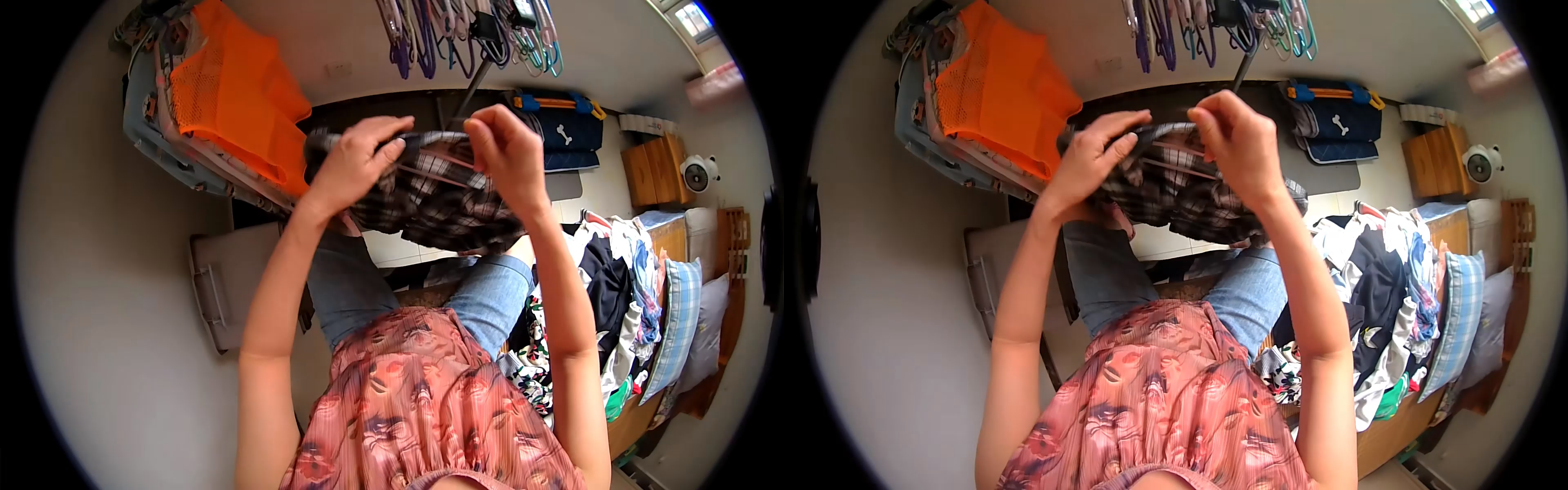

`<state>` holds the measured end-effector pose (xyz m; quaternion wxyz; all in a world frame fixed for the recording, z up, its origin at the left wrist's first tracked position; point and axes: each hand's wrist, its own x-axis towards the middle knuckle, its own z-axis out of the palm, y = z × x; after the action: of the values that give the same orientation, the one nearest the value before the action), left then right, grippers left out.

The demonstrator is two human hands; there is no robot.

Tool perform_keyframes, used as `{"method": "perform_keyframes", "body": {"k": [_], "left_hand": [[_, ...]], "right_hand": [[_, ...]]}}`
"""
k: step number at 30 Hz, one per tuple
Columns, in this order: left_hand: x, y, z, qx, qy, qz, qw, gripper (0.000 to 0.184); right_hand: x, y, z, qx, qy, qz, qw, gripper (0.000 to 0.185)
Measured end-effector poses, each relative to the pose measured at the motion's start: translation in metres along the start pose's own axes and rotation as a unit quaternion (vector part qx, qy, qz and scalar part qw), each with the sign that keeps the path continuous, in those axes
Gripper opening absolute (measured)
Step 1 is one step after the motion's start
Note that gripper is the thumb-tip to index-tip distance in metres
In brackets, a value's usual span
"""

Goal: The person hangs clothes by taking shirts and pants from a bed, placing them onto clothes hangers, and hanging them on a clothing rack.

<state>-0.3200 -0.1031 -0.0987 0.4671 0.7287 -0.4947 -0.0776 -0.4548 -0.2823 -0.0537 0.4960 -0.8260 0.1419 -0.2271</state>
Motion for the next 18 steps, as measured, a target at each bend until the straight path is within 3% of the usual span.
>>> {"method": "perform_keyframes", "body": {"k": [3, 7, 12, 15, 16, 18], "left_hand": [[0.005, -0.017, -0.014, 0.165, 0.006, 0.063, 0.984, 0.039], [0.028, -0.018, -0.018, 0.171, -0.042, 0.076, 0.982, 0.038], [0.044, -0.021, -0.014, 0.148, -0.021, 0.090, 0.985, 0.038], [0.053, -0.026, -0.028, 0.158, -0.002, 0.107, 0.982, 0.038], [0.055, -0.032, -0.032, 0.155, 0.023, 0.119, 0.980, 0.035], [0.061, -0.042, -0.043, 0.144, 0.032, 0.121, 0.982, 0.034]], "right_hand": [[0.014, -0.009, -0.005, 0.039, -0.037, 0.007, 0.999, 0.013], [0.021, -0.020, 0.005, 0.087, -0.054, 0.013, 0.995, 0.013], [0.018, -0.022, 0.003, 0.146, -0.085, 0.044, 0.985, 0.011], [0.008, -0.031, -0.004, -0.105, -0.059, -0.183, 0.976, 0.030], [0.000, -0.037, -0.015, -0.171, -0.106, -0.157, 0.967, 0.048], [-0.012, -0.027, -0.026, -0.238, -0.133, -0.148, 0.951, 0.048]]}}
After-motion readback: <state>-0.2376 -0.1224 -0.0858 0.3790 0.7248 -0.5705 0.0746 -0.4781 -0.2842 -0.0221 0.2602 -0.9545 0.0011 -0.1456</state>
